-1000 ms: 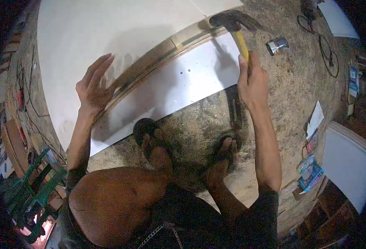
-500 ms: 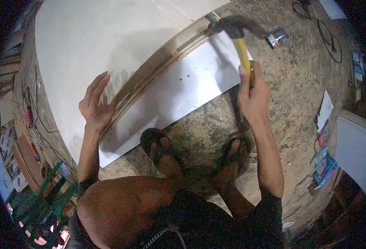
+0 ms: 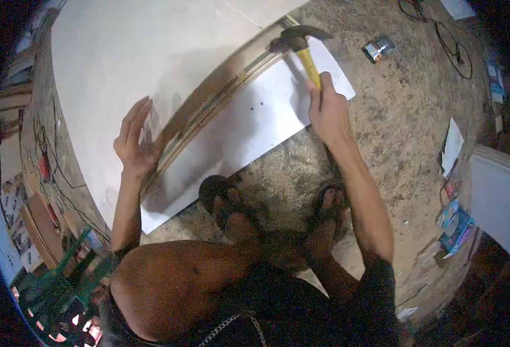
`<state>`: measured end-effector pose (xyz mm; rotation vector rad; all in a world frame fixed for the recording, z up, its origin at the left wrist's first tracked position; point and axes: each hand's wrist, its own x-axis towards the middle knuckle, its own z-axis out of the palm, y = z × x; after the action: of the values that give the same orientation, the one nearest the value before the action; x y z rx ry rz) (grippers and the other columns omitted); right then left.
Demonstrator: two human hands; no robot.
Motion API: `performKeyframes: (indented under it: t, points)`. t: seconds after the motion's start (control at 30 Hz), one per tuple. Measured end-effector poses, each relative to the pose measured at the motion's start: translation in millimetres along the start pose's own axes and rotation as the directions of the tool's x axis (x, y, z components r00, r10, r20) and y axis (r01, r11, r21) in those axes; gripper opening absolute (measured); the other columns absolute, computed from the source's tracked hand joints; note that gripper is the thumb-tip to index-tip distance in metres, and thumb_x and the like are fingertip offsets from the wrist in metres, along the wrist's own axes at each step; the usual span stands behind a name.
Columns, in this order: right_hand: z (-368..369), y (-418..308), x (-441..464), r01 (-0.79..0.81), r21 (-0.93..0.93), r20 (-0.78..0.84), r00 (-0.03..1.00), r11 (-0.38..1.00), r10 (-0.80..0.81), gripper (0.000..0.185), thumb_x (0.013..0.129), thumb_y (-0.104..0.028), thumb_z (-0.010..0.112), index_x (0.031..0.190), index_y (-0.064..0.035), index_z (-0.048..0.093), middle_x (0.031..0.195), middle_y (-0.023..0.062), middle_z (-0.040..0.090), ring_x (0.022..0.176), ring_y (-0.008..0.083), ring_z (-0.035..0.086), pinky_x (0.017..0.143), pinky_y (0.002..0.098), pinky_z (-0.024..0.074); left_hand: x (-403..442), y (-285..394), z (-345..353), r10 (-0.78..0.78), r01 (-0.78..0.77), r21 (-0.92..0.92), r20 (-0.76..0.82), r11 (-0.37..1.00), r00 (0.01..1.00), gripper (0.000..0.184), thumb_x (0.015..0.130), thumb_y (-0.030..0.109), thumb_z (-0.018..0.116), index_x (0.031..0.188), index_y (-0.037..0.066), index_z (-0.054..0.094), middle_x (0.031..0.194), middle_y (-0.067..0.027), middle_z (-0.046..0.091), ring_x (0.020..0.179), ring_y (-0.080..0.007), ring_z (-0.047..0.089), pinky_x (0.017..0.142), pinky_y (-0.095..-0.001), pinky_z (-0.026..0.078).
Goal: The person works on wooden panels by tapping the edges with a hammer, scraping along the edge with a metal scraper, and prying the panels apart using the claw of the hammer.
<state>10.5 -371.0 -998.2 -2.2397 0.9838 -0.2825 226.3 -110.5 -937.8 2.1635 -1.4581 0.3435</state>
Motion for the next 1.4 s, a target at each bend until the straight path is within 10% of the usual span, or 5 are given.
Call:
performKeyframes:
  t: [0.43,0.63,0.87,1.3,1.4]
  points:
    - [18,-8,11,-0.077,-0.081,0.098,0.992,0.994,0.084,0.020,0.093,-0.021,0.037,0.102,-0.0032,0.039,0.061,0.0267,0.055,0.060,0.0471,0.056,0.054,0.0533,0.0411,1,-11,4,0.053,-0.054,-0.016,-0.031,0.998,0.998,0.060,0.055,0.004,0.078,0.112,0.007,0.057,0.117,-0.0129,0.056,0.095,-0.0250,0.062,0.072,-0.0295,0.055]
    - [12,-11,10,-0.188,0.328,-0.040,0.976,0.926,0.212,0.029,0.094,-0.031,0.040,0.097,-0.0024,0.042,0.062,0.0210,0.053,0.061,0.0399,0.056,0.055,0.0421,0.0418,-8,-13,8,0.042,-0.042,-0.021,-0.036,0.999,0.998,0.064,0.052,0.001,0.076,0.113,0.008,0.058,0.119,-0.0119,0.055,0.091,-0.0228,0.064,0.065,-0.0270,0.056]
    - [26,-11,6,-0.170,-0.064,0.083,0.981,0.983,0.175,0.021,0.093,-0.026,0.041,0.096,-0.0051,0.042,0.069,0.0291,0.056,0.068,0.0479,0.057,0.056,0.0519,0.0425,-4,-11,7,0.052,-0.052,-0.004,-0.039,0.999,0.998,0.066,0.050,0.002,0.077,0.113,0.009,0.057,0.120,-0.0125,0.054,0.090,-0.0244,0.064,0.066,-0.0280,0.056]
    - [39,1,9,-0.146,0.124,0.032,0.989,0.982,0.143,0.027,0.094,-0.030,0.040,0.098,-0.0033,0.041,0.069,0.0266,0.057,0.070,0.0470,0.057,0.056,0.0486,0.0434,-7,-12,6,0.026,-0.026,0.001,-0.035,1.000,0.999,0.073,0.049,0.000,0.078,0.117,0.011,0.054,0.122,-0.0129,0.052,0.091,-0.0232,0.064,0.062,-0.0258,0.056]
    - [35,-5,6,-0.161,0.227,0.021,0.987,0.960,0.160,0.029,0.095,-0.031,0.042,0.099,-0.0026,0.044,0.057,0.0117,0.047,0.051,0.0176,0.049,0.048,0.0342,0.0382,-7,-13,7,0.048,-0.050,-0.042,-0.059,0.998,0.997,0.074,0.049,0.001,0.078,0.118,0.012,0.054,0.124,-0.0122,0.051,0.090,-0.0234,0.064,0.061,-0.0258,0.056]
